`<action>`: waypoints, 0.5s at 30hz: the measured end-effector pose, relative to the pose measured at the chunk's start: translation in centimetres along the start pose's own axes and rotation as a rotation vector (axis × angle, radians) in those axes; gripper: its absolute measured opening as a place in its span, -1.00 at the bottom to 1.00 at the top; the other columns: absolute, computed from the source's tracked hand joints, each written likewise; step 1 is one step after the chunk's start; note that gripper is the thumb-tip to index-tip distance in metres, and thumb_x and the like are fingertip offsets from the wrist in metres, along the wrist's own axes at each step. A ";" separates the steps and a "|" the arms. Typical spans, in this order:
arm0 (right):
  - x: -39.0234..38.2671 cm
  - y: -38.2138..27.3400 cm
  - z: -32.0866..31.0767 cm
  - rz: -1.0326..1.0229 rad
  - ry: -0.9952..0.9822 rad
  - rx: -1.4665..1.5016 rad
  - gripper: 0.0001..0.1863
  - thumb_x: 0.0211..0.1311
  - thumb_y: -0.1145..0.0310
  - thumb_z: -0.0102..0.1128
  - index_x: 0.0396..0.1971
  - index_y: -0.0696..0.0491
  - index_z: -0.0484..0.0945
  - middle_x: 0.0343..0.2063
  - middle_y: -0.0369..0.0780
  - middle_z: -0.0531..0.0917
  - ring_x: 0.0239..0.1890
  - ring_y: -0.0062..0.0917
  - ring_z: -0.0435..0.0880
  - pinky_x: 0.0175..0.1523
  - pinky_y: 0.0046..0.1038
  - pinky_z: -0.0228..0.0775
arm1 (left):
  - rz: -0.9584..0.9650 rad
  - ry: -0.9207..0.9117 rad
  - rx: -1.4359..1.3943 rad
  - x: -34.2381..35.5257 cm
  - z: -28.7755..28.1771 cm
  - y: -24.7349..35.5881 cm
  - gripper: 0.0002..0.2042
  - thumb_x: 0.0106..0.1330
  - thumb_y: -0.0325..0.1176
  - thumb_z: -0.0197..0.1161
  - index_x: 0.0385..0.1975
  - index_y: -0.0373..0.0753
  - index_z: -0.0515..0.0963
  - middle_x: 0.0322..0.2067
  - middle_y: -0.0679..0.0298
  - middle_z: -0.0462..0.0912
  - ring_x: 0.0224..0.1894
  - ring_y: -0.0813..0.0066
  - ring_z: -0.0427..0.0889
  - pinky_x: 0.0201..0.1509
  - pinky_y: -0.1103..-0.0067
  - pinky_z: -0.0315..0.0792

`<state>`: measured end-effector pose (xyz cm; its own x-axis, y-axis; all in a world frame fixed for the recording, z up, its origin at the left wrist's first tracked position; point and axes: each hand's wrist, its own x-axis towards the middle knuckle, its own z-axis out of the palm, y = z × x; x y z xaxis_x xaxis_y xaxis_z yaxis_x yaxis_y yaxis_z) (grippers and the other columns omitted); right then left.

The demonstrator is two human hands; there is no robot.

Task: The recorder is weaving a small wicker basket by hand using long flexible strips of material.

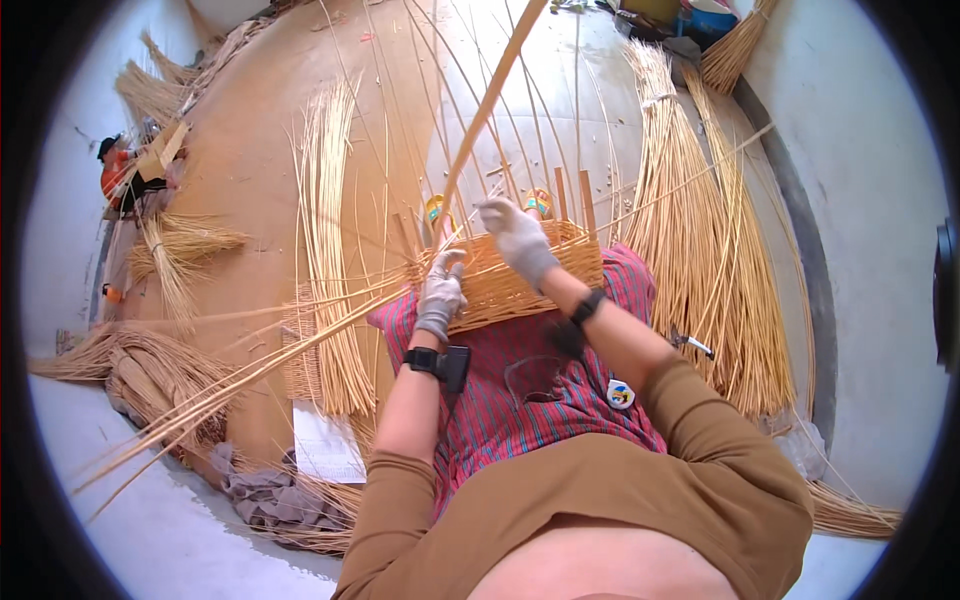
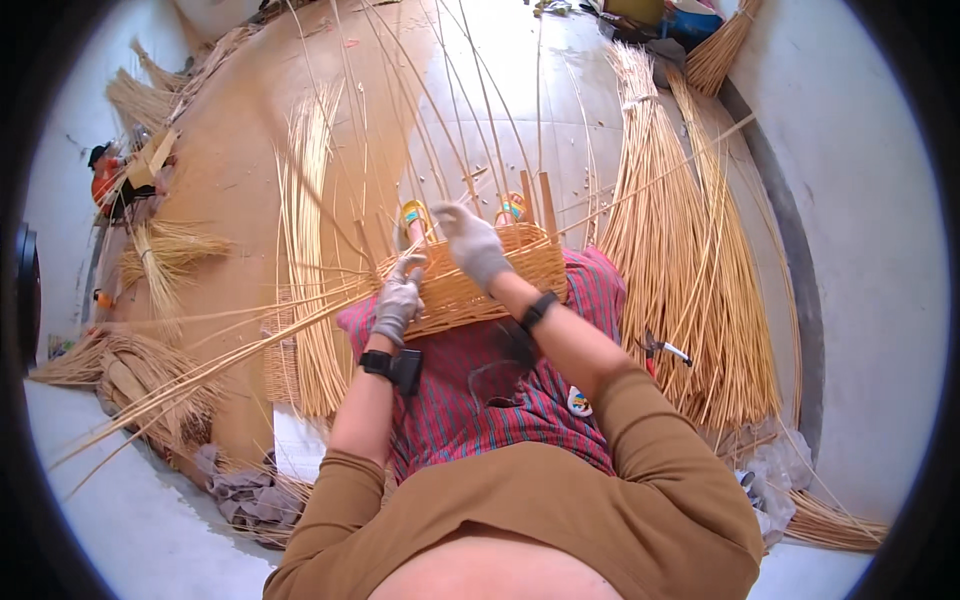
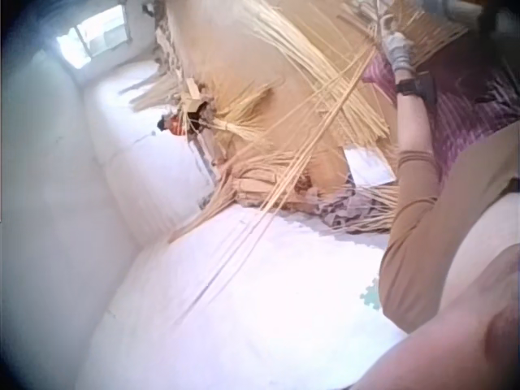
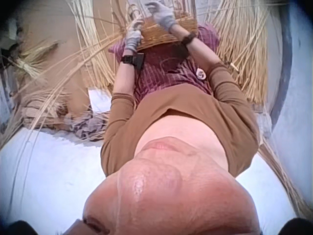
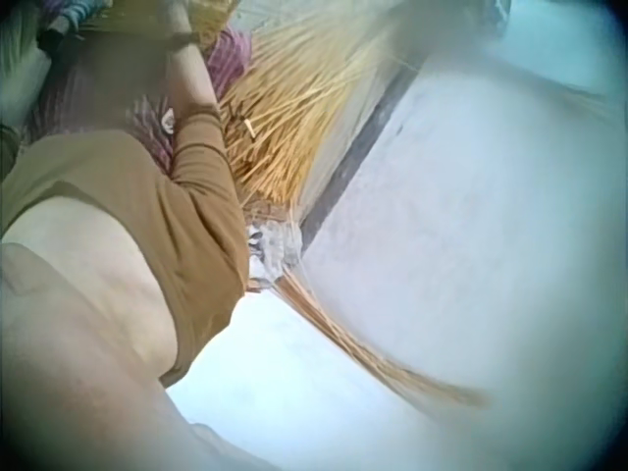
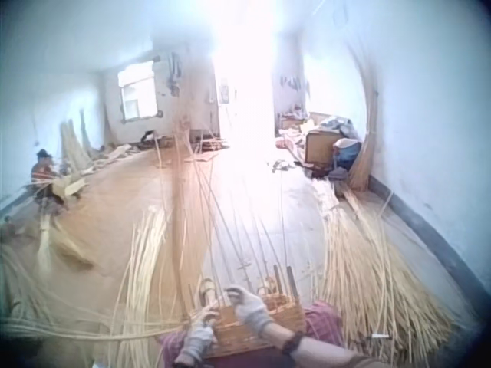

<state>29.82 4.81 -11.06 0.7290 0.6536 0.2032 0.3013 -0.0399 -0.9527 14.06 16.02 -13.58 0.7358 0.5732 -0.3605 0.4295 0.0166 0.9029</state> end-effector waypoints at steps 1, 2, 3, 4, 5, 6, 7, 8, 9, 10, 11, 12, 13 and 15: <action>2.2 -3.1 1.4 -0.244 -0.117 -0.304 -0.39 0.31 0.43 0.29 0.35 -0.23 0.40 -0.07 0.04 0.71 -0.18 -0.18 0.76 -0.13 -0.32 0.61 | -0.078 0.045 0.004 -0.2 -0.1 -0.4 -0.70 0.58 -0.21 0.07 0.25 0.08 0.44 -0.38 0.25 0.59 -0.82 0.56 0.42 -0.79 0.54 0.35; 4.5 -5.2 2.7 -0.211 -0.124 -0.515 -0.38 0.30 0.42 0.28 0.36 -0.16 0.39 0.01 0.12 0.66 -0.07 -0.10 0.72 0.01 -0.31 0.57 | -0.074 0.038 0.011 -0.4 1.1 0.3 -0.70 0.58 -0.21 0.07 0.25 0.08 0.44 -0.38 0.25 0.59 -0.82 0.56 0.42 -0.79 0.54 0.35; 6.0 -6.0 3.6 -0.166 -0.133 -0.726 -0.36 0.29 0.42 0.28 0.38 -0.09 0.38 0.10 0.20 0.60 0.04 -0.01 0.68 0.15 -0.30 0.52 | -0.087 0.103 0.058 -1.0 2.3 0.9 -0.73 0.59 -0.18 0.06 0.20 0.05 0.45 -0.37 0.25 0.62 -0.80 0.50 0.49 -0.79 0.52 0.36; 7.1 -4.8 2.9 -0.162 -0.108 -0.731 -0.36 0.29 0.42 0.28 0.38 -0.09 0.38 0.10 0.20 0.60 0.04 -0.01 0.68 0.15 -0.30 0.52 | -0.081 0.164 0.105 -1.0 3.0 1.6 -0.75 0.59 -0.16 0.05 0.16 0.02 0.47 -0.36 0.26 0.65 -0.79 0.44 0.55 -0.78 0.51 0.38; 7.7 -3.4 1.9 -0.211 0.108 -0.640 -0.33 0.30 0.42 0.26 0.42 -0.10 0.32 0.03 0.16 0.65 -0.03 -0.04 0.71 0.10 -0.26 0.54 | -0.063 0.143 0.114 -0.9 3.4 2.5 -0.75 0.59 -0.16 0.05 0.16 0.02 0.47 -0.36 0.26 0.65 -0.79 0.44 0.55 -0.78 0.51 0.38; 8.1 -1.5 0.5 -0.265 0.319 -0.553 -0.29 0.30 0.41 0.25 0.45 -0.11 0.26 -0.05 0.13 0.69 -0.09 -0.06 0.73 0.04 -0.22 0.56 | -0.037 0.087 0.023 -0.5 4.2 3.0 -0.79 0.59 -0.19 0.05 0.10 -0.02 0.48 -0.42 0.22 0.66 -0.73 0.38 0.62 -0.76 0.49 0.42; 7.7 0.5 -1.9 -0.289 0.249 -0.583 -0.16 0.29 0.47 0.14 0.54 -0.17 0.03 0.04 0.12 0.64 -0.15 -0.17 0.73 -0.03 -0.27 0.60 | -0.031 0.054 -0.082 -0.5 4.5 2.7 -0.82 0.59 -0.22 0.05 0.05 -0.05 0.50 -0.48 0.18 0.67 -0.68 0.33 0.69 -0.74 0.47 0.47; 2.3 -5.1 0.7 0.136 0.027 0.275 -0.24 0.33 0.53 0.04 0.52 -0.10 0.07 -0.26 -0.10 0.71 -0.27 -0.48 0.72 -0.12 -0.36 0.60 | -0.122 0.129 -0.244 -1.7 0.0 -0.5 -0.78 0.58 -0.30 0.05 0.14 -0.05 0.46 -0.31 0.13 0.69 -0.59 0.25 0.74 -0.64 0.44 0.62; -1.0 -2.2 -1.7 -0.020 0.117 0.163 -0.36 0.35 0.58 -0.06 0.43 -0.08 0.24 -0.47 -0.28 0.63 -0.39 -0.65 0.65 -0.21 -0.49 0.57 | -0.091 0.074 -0.274 -1.0 0.3 -0.6 -0.70 0.55 -0.39 0.08 0.23 -0.01 0.41 -0.17 0.09 0.68 -0.52 0.25 0.76 -0.51 0.39 0.72; -4.0 1.7 -3.5 -0.012 0.174 0.267 -0.51 0.44 0.59 -0.09 0.33 -0.01 0.35 -0.46 -0.28 0.64 -0.46 -0.64 0.58 -0.22 -0.50 0.55 | -0.076 0.056 -0.314 -0.5 1.1 -0.1 -0.66 0.53 -0.40 0.12 0.25 0.00 0.40 -0.18 0.08 0.68 -0.50 0.27 0.76 -0.48 0.40 0.73; -5.9 2.1 -4.2 0.057 0.170 0.450 -0.57 0.49 0.56 -0.10 0.30 0.01 0.36 -0.44 -0.28 0.64 -0.45 -0.64 0.57 -0.23 -0.50 0.54 | -0.068 0.062 -0.356 -0.2 1.1 -0.1 -0.62 0.51 -0.41 0.16 0.28 0.01 0.38 -0.18 0.08 0.68 -0.48 0.29 0.76 -0.45 0.40 0.74; -6.6 2.1 -5.2 0.121 0.165 0.630 -0.63 0.54 0.53 -0.11 0.27 0.03 0.37 -0.43 -0.28 0.64 -0.45 -0.65 0.57 -0.23 -0.50 0.53 | -0.060 0.043 -0.314 0.2 1.0 0.2 -0.62 0.44 -0.32 0.30 0.21 -0.10 0.42 -0.17 0.05 0.67 -0.48 0.31 0.74 -0.45 0.41 0.73; -6.5 2.4 -6.9 0.130 0.178 0.596 -0.63 0.54 0.53 -0.11 0.27 0.03 0.37 -0.43 -0.28 0.64 -0.45 -0.65 0.57 -0.23 -0.50 0.53 | -0.164 0.048 -0.263 -0.2 2.0 2.8 -0.65 0.36 -0.20 0.40 0.00 -0.24 0.51 -0.24 0.07 0.70 -0.53 0.33 0.73 -0.50 0.41 0.69; -6.0 1.3 -6.7 0.176 0.151 0.272 -0.74 0.60 0.47 -0.14 0.16 0.07 0.43 -0.36 -0.27 0.68 -0.32 -0.63 0.66 -0.19 -0.47 0.56 | -0.192 0.170 -0.135 -0.3 2.7 3.9 -0.66 0.32 -0.15 0.44 -0.24 -0.32 0.54 -0.38 0.12 0.72 -0.59 0.37 0.71 -0.54 0.44 0.63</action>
<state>30.02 -4.22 -12.03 0.8441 0.5345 0.0422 0.0028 0.0744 -0.9972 16.91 13.71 -10.61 0.5447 0.6776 -0.4941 0.4705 0.2408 0.8489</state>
